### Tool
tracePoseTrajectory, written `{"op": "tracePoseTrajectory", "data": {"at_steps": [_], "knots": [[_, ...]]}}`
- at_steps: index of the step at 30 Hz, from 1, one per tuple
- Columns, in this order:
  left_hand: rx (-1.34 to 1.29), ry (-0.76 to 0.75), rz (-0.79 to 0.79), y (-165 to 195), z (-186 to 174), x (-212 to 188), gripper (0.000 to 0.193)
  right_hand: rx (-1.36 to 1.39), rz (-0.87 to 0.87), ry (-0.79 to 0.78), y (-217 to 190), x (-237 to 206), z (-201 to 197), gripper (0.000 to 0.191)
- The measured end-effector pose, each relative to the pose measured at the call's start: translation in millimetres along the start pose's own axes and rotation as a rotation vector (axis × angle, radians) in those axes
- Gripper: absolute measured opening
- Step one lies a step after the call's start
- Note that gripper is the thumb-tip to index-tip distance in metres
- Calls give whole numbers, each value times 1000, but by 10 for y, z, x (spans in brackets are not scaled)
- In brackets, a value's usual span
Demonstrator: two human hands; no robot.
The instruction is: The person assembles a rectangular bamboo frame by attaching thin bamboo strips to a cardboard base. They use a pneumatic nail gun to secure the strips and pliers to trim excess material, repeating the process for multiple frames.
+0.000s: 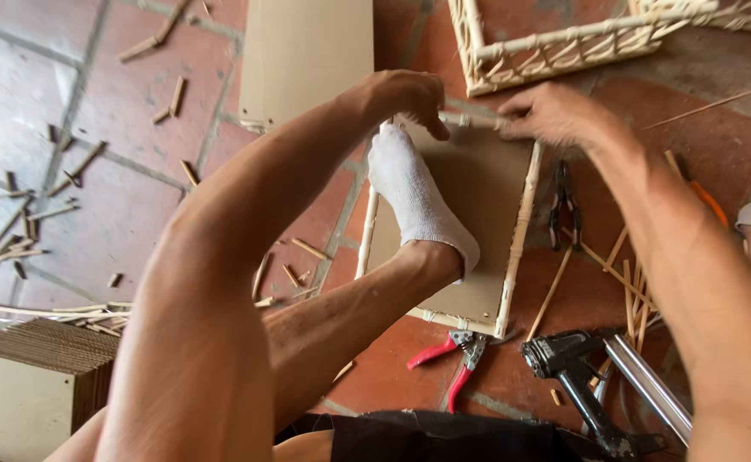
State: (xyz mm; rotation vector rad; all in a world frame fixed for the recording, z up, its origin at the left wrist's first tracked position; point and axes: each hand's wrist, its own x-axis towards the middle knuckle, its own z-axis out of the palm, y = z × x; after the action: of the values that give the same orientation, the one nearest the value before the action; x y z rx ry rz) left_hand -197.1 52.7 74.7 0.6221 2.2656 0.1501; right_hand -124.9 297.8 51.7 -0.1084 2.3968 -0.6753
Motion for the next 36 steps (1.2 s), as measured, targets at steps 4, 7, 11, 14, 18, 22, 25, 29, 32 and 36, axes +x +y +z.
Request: {"op": "tracePoseTrajectory", "data": {"at_steps": [4, 7, 11, 14, 18, 22, 25, 29, 32, 36], "knots": [[36, -112, 60, -167, 339, 560, 67, -52, 87, -151, 48, 174, 72, 71], [-35, -30, 52, -230, 417, 476, 70, -88, 69, -115, 101, 158, 156, 72], [-110, 16, 15, -182, 412, 323, 60, -92, 133, -47, 11, 50, 159, 71], [-224, 123, 60, -155, 417, 250, 56, -31, 148, -17, -93, -60, 148, 62], [-88, 169, 84, -115, 382, 111, 60, 43, -86, 277, 103, -274, 225, 37], [131, 401, 165, 74, 491, -129, 63, 341, -131, 697, 869, -895, 482, 13], [367, 486, 365, 420, 852, -301, 45, 158, 53, 808, 1586, -1723, 825, 4], [581, 786, 350, 853, 1591, -482, 51, 271, 367, 718, 1880, -2410, 1554, 11], [528, 447, 256, 826, 1838, -266, 52, 140, 516, 459, 1609, -2248, 2011, 31], [531, 642, 316, 538, 1845, 74, 55, 41, 475, 495, 1204, -1904, 2223, 22]]}}
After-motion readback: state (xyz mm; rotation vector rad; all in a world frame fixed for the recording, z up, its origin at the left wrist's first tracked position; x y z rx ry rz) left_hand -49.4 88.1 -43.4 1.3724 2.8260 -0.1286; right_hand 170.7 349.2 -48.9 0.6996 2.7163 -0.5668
